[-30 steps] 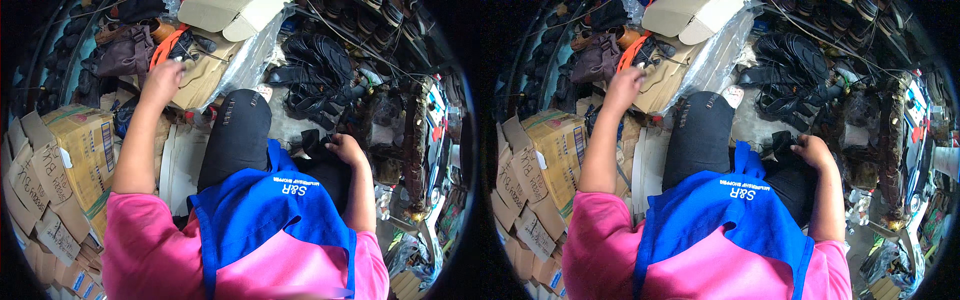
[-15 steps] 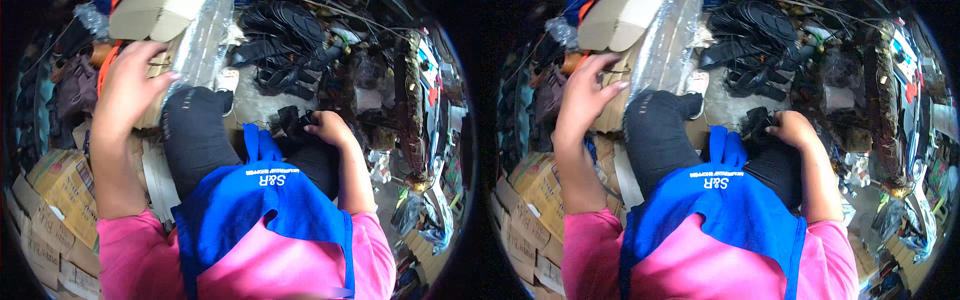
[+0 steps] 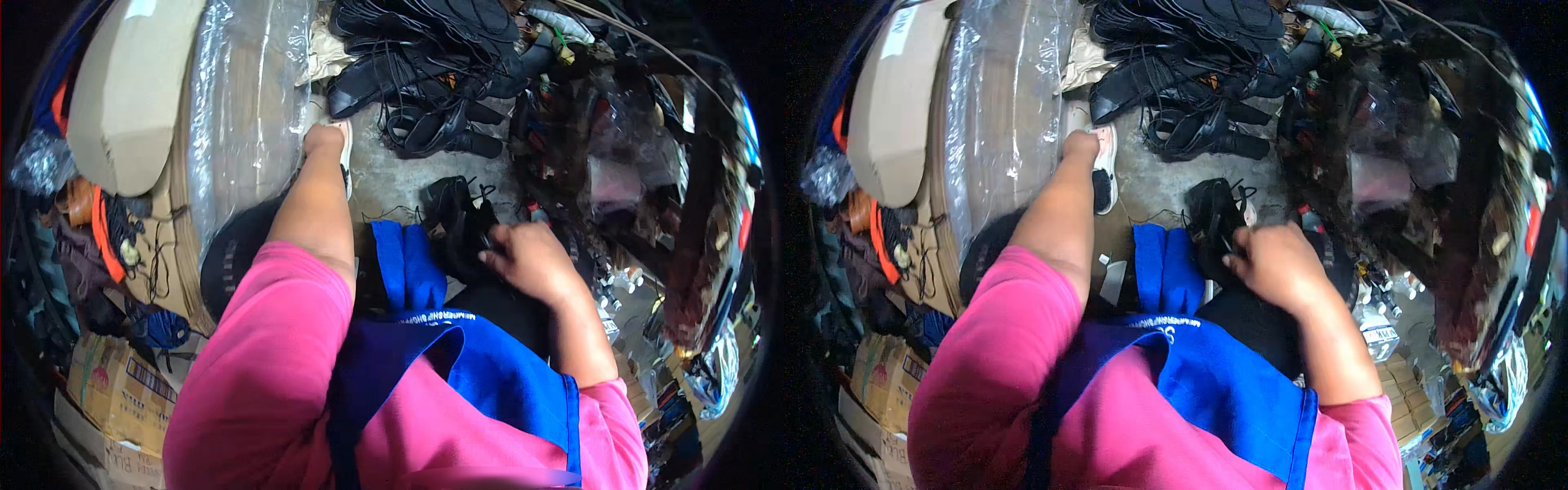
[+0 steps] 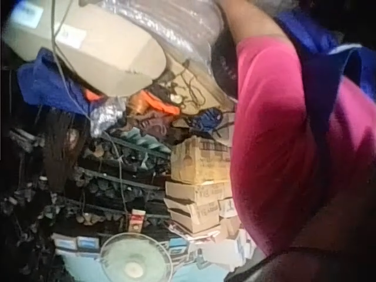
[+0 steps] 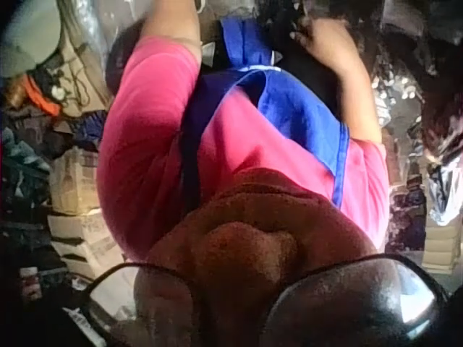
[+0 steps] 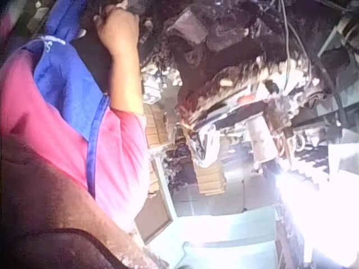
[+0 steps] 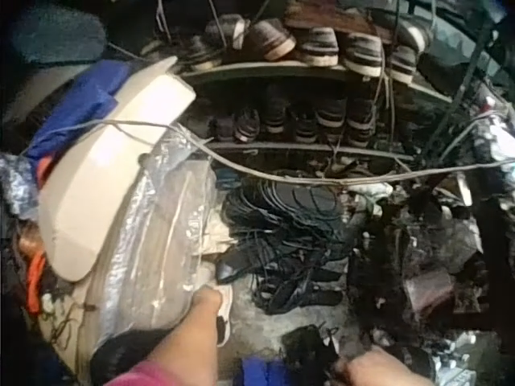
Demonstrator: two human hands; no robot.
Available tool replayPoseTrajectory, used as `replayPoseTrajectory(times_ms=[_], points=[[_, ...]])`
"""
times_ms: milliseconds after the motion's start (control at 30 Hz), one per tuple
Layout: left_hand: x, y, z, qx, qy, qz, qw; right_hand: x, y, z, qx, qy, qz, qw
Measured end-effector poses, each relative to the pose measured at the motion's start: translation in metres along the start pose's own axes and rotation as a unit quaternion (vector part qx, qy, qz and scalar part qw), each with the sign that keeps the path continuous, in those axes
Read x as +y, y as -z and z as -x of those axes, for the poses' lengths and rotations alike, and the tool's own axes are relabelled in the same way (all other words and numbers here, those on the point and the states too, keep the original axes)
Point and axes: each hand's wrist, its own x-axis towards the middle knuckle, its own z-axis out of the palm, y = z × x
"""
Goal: Hand-stitching the components of a black shoe using a needle and thread.
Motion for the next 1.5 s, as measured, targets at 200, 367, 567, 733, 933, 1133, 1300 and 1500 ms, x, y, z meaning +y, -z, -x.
replayPoseTrajectory(times_ms=[200,367,567,733,933,1133,1300,1500], points=[[0.009,-0.019,-0.01,-0.021,0.127,0.084,0.988,0.013,-0.005,-0.006,-0.011,-0.005,-0.007,1.0],[0.005,-0.016,-0.019,0.036,0.132,0.02,0.99,0.01,-0.002,-0.013,-0.033,-0.008,-0.026,0.999],[-0.004,-0.048,-0.041,0.063,0.119,0.03,0.99,0.011,0.001,-0.016,-0.036,-0.009,-0.023,0.999],[-0.003,-0.042,-0.03,0.06,0.139,0.031,0.988,0.01,0.0,-0.01,-0.012,0.01,-0.02,1.0],[0.011,-0.021,-0.008,-0.027,0.08,0.009,0.996,0.017,-0.003,-0.005,-0.01,0.004,-0.031,0.999],[0.019,-0.083,0.035,0.129,-0.059,0.146,0.979,0.019,-0.002,-0.008,-0.023,0.017,-0.023,0.999],[0.002,-0.111,0.047,0.044,-0.061,0.076,0.994,0.021,0.0,-0.011,-0.044,0.019,-0.044,0.998],[0.028,-0.103,0.053,-0.026,-0.242,-0.026,0.97,0.028,-0.002,-0.01,-0.035,0.01,-0.065,0.997]])
